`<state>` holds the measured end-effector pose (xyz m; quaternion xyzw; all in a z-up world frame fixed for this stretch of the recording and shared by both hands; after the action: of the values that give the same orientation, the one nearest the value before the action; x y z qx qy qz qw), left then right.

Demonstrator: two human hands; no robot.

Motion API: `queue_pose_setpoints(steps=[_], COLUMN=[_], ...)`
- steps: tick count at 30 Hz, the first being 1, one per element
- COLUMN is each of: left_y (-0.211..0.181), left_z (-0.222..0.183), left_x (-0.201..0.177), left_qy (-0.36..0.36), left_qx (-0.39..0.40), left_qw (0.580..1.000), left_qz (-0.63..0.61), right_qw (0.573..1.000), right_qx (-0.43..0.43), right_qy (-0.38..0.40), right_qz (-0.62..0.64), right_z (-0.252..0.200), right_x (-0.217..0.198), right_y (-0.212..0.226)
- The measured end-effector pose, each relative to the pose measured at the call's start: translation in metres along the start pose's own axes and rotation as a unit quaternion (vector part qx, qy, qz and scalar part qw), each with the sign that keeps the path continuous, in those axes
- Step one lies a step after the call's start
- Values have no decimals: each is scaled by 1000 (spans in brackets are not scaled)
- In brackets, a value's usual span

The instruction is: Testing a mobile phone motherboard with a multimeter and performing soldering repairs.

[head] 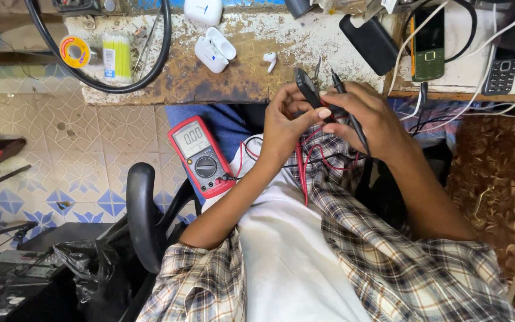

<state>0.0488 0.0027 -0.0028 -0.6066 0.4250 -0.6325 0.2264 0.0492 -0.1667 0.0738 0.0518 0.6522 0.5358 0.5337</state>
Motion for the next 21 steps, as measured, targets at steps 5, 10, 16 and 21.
queue_pose_setpoints(steps=[5, 10, 16, 21], left_y=[-11, -9, -3, -16], left_z=[5, 4, 7, 9], left_x=[10, 7, 2, 5], left_qy=[-28, 4, 29, 51], left_qx=[-3, -12, -34, -42], left_qw=[998, 995, 997, 997], left_qz=[48, 98, 55, 49], right_qw=[998, 981, 966, 948], right_qx=[48, 133, 163, 175], right_qy=[-30, -70, -81, -105], right_qz=[42, 125, 184, 246], right_z=[0, -9, -9, -6], right_x=[4, 3, 3, 2], right_y=[-4, -32, -38, -38])
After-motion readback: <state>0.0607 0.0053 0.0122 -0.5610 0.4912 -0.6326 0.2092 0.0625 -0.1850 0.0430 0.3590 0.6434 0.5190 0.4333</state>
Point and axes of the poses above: each hand's wrist, its own z-axis towards the middle knuckle, its own x-axis out of the palm, y = z × x, the point moved 4 cm from there along z, towards the middle knuckle, and after that the axes turned 12 degrees about y, right-handed, at the moved point
